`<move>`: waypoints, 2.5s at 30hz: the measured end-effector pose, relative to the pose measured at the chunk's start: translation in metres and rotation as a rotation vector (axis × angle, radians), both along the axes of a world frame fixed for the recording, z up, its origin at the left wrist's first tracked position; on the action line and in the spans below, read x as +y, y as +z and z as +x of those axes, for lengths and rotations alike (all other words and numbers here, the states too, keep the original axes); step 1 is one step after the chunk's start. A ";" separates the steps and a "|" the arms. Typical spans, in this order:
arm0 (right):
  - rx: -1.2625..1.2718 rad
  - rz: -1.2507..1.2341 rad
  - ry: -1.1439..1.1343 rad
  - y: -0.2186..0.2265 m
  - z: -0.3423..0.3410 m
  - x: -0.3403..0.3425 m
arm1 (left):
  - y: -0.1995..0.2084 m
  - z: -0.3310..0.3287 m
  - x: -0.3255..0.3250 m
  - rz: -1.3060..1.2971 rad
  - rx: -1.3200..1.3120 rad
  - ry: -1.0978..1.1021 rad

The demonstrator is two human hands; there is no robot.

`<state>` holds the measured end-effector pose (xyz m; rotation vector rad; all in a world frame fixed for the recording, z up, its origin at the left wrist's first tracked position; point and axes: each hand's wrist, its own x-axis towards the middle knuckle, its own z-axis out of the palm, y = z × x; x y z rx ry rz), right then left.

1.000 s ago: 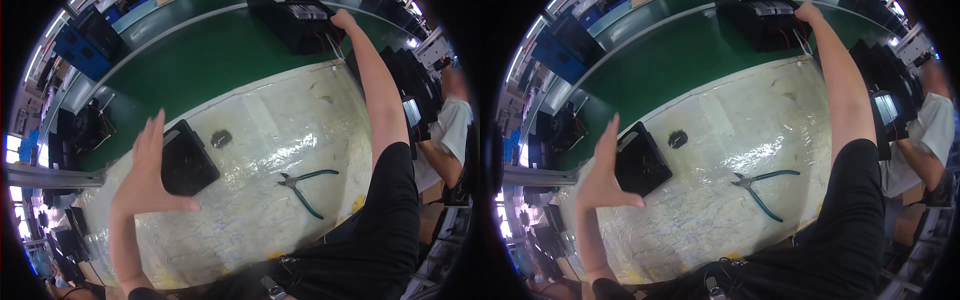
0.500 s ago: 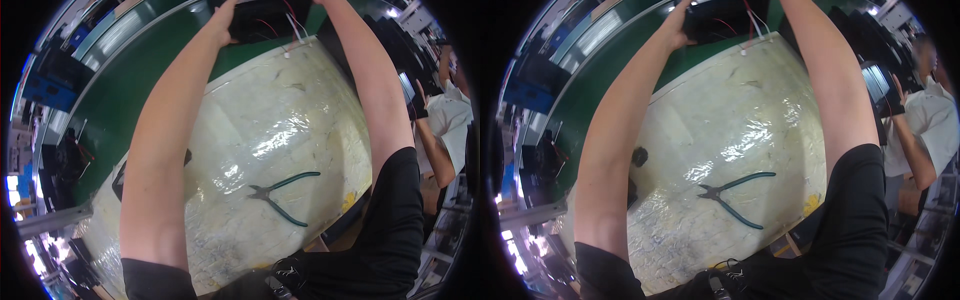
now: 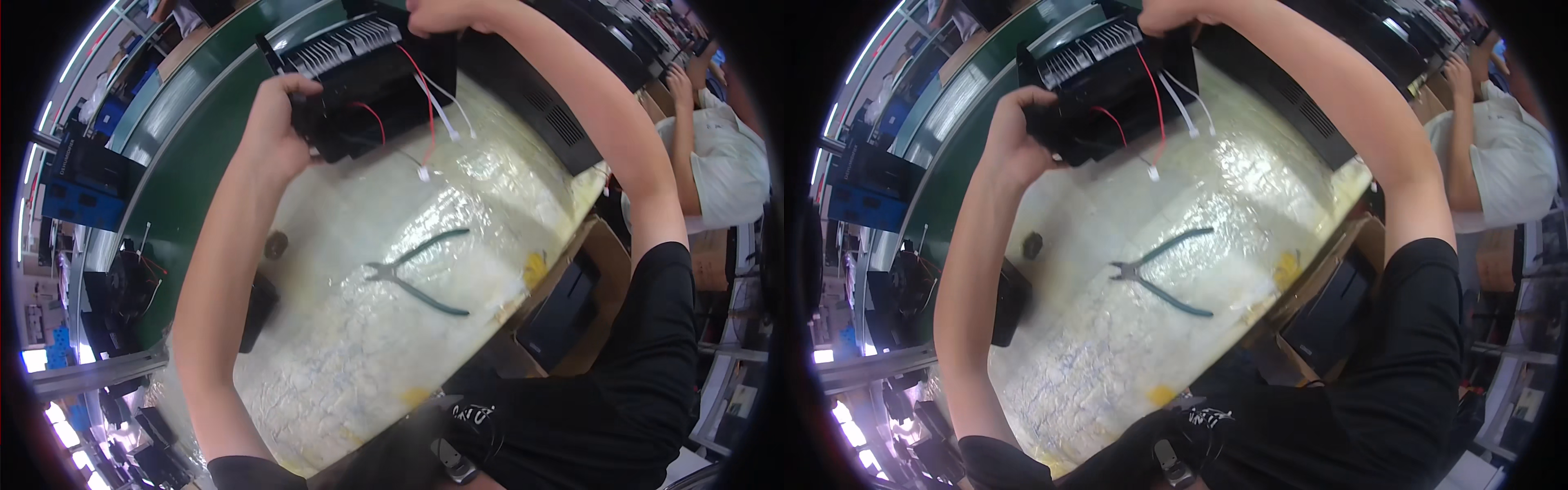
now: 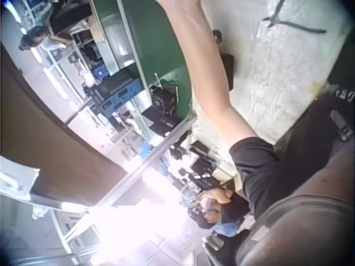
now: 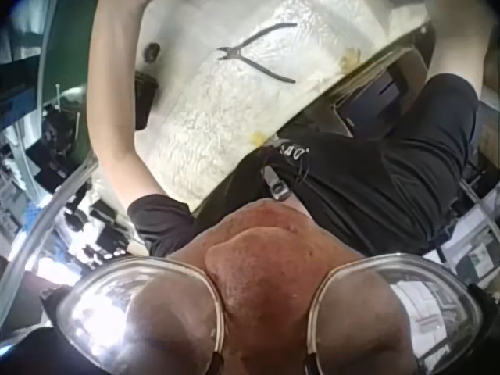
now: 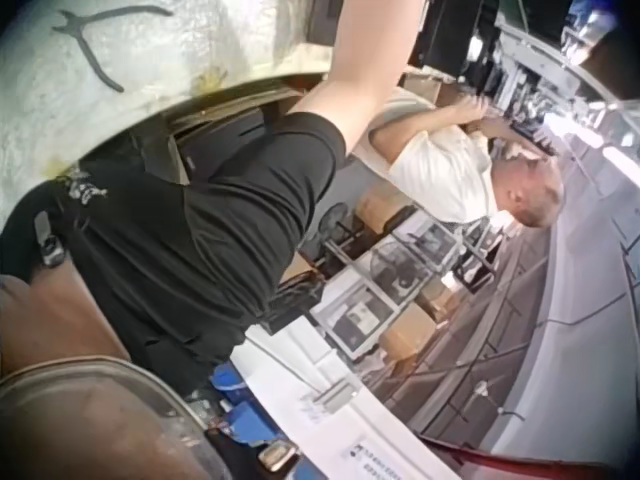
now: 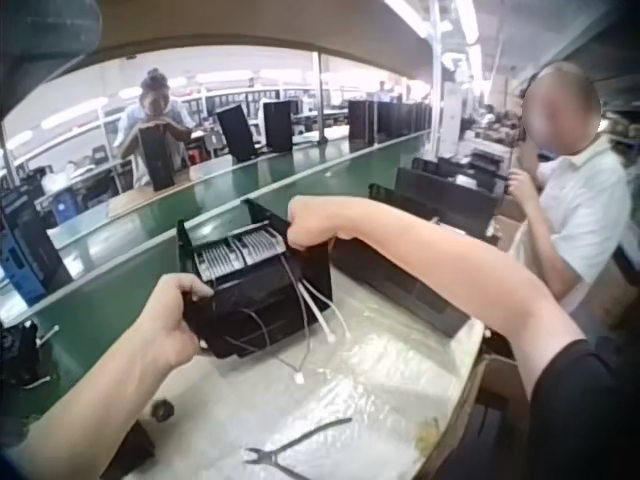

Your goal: Assembling a cooling fan unit into its housing and managing the wiring connectors.

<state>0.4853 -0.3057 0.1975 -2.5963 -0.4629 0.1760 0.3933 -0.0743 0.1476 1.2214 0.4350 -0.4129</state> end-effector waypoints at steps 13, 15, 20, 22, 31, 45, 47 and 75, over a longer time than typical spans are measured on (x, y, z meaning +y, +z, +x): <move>-0.317 -0.666 -0.077 -0.026 -0.164 -0.086 | -0.036 -0.163 -0.103 0.111 -0.157 -0.170; -0.271 -0.669 -0.084 -0.027 -0.175 -0.099 | -0.042 -0.167 -0.117 0.109 -0.186 -0.148; -0.291 -0.597 -0.075 -0.041 -0.185 -0.138 | -0.051 -0.179 -0.145 0.048 -0.241 -0.221; -0.322 -0.602 -0.098 -0.044 -0.187 -0.150 | -0.049 -0.184 -0.156 0.044 -0.288 -0.217; -0.225 -0.249 0.051 -0.049 -0.186 -0.166 | -0.065 -0.178 -0.177 0.176 -0.283 -0.208; -0.434 0.228 0.094 -0.032 -0.218 -0.139 | -0.013 -0.309 -0.032 0.408 -0.995 -0.023; -0.312 0.462 0.111 -0.016 -0.255 -0.122 | -0.007 -0.318 0.030 0.691 -1.129 0.198; 0.806 0.429 0.663 -0.100 -0.332 0.285 | -0.112 -0.401 0.209 0.159 -0.556 1.137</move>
